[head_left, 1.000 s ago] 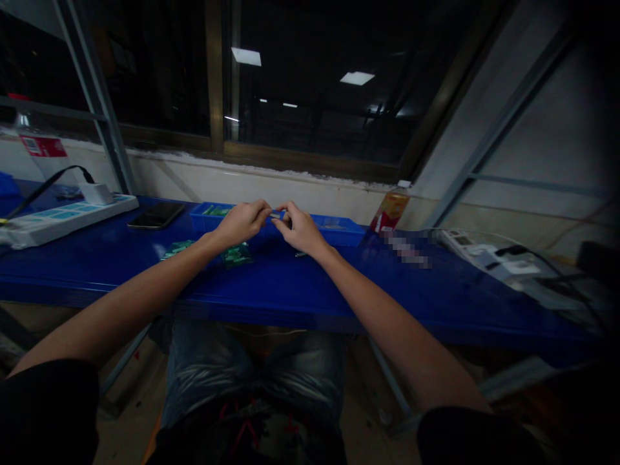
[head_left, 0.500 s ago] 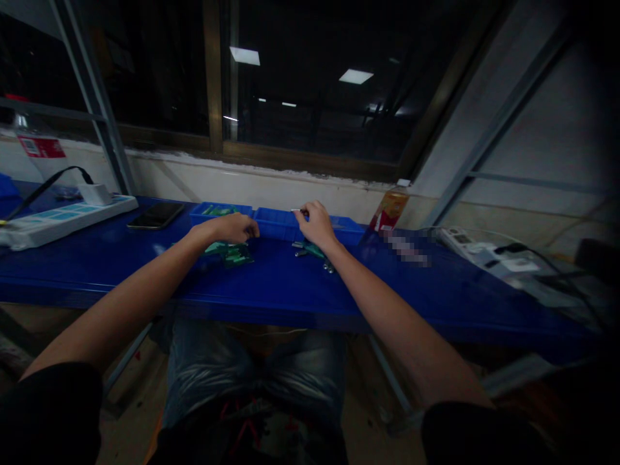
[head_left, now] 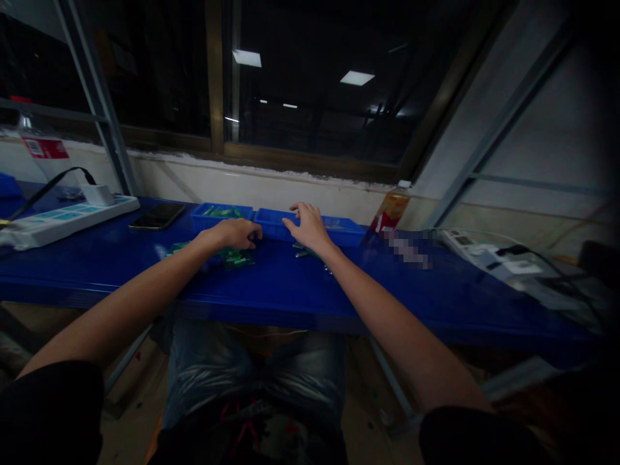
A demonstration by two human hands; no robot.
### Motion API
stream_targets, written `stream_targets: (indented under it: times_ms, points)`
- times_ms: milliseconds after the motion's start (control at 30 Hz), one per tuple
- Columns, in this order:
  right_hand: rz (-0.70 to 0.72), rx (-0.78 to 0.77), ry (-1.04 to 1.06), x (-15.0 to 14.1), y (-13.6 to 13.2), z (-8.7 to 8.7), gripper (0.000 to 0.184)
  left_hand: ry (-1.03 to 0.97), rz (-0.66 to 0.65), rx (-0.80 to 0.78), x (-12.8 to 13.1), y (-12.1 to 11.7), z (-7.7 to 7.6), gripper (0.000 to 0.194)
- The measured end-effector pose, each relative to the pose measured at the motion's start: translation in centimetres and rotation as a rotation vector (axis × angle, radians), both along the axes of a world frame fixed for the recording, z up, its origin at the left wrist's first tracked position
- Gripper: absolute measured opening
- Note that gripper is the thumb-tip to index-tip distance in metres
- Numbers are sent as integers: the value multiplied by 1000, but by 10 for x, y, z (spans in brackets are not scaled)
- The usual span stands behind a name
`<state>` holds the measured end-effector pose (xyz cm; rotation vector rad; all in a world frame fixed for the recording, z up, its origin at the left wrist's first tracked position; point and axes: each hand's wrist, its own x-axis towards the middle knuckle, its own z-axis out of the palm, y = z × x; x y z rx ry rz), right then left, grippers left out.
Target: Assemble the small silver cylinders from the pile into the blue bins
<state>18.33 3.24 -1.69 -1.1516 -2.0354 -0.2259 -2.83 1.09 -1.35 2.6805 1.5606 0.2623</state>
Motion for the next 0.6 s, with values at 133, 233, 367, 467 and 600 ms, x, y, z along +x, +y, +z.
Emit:
stream_targets:
  times_ms: [133, 233, 367, 467, 600]
  points:
    - [78, -12, -47, -8, -8, 2, 22, 43, 60, 20, -10, 3, 0, 19]
    - [147, -33, -85, -12, -11, 1, 21, 30, -5, 8, -7, 2, -1, 19]
    - [219, -60, -141, -14, -14, 1, 19, -19, -187, 10, 7, -3, -1, 23]
    - [270, -107, -195, -15, -16, 3, 14, -95, -210, 144, 15, -5, 1, 22]
    - [287, -157, -180, -15, -19, 4, 15, -278, -155, 198, 14, -5, 2, 29]
